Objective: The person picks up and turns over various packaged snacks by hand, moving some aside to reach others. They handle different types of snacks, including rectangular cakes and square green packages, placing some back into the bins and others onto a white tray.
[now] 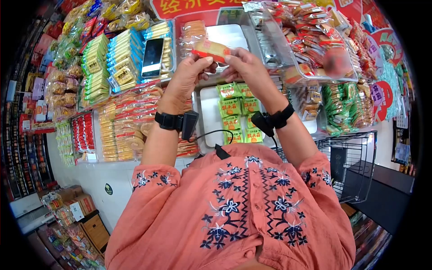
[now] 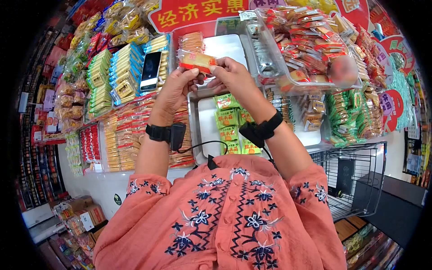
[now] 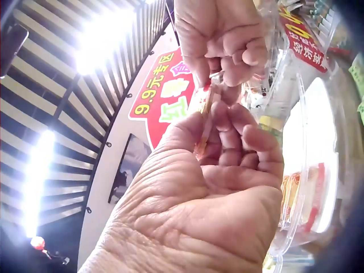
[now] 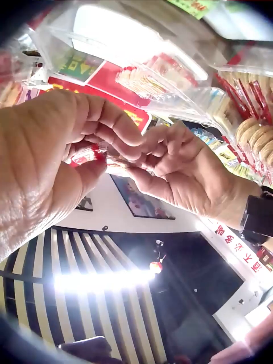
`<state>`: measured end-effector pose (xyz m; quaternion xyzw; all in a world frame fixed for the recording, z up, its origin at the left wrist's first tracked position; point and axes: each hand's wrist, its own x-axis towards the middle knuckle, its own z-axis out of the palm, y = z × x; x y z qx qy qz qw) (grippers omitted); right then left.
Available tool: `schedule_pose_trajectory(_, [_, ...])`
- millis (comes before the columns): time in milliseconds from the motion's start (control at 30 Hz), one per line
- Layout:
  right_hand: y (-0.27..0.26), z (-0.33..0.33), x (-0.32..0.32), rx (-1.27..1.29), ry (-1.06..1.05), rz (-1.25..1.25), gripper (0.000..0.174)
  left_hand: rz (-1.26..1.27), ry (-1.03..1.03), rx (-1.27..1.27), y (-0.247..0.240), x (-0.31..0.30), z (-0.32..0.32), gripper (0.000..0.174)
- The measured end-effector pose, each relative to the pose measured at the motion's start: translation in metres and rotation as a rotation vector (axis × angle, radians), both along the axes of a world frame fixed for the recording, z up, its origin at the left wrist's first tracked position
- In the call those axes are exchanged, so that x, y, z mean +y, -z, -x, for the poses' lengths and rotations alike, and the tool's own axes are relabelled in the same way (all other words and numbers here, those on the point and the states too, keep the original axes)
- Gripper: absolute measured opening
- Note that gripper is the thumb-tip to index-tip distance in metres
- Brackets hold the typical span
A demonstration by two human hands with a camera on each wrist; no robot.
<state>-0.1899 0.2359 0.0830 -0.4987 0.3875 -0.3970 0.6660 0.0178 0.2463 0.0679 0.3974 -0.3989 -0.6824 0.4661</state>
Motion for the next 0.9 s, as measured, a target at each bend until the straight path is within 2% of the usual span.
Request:
schedule_pose_trajectory(33, [0.0,0.0,-0.002,0.011,-0.007,-0.009,0.039,-0.005,0.012,-0.03,0.004,-0.002,-0.003,0.032])
schedule_pose_trajectory(167, [0.002,0.007,-0.009,0.056,-0.026,-0.036,0.032,0.138,-0.235,-0.383,-0.019,-0.01,-0.021,0.036])
schedule_pose_trajectory(400, [0.007,0.005,-0.017,0.063,-0.073,-0.095,0.028,0.569,0.128,-0.859,-0.036,-0.04,-0.037,0.037])
schedule_pose_trajectory(500, [0.017,0.005,-0.021,0.058,-0.093,-0.129,0.026,0.475,0.315,-0.993,-0.045,-0.051,-0.037,0.035])
schedule_pose_trajectory(700, [0.029,0.002,-0.026,0.074,-0.141,-0.152,0.03,0.201,0.462,-0.962,-0.03,-0.068,-0.035,0.033])
schedule_pose_trajectory(800, [0.027,0.001,-0.02,0.053,-0.019,-0.154,0.038,0.317,0.386,-0.858,-0.024,-0.078,-0.043,0.03])
schedule_pose_trajectory(833, [0.028,0.001,-0.02,0.056,-0.005,-0.157,0.039,0.422,0.359,-0.93,-0.015,-0.086,-0.048,0.027])
schedule_pose_trajectory(900, [0.03,0.005,-0.021,0.063,0.023,-0.162,0.042,0.46,0.32,-1.047,-0.001,-0.095,-0.056,0.025])
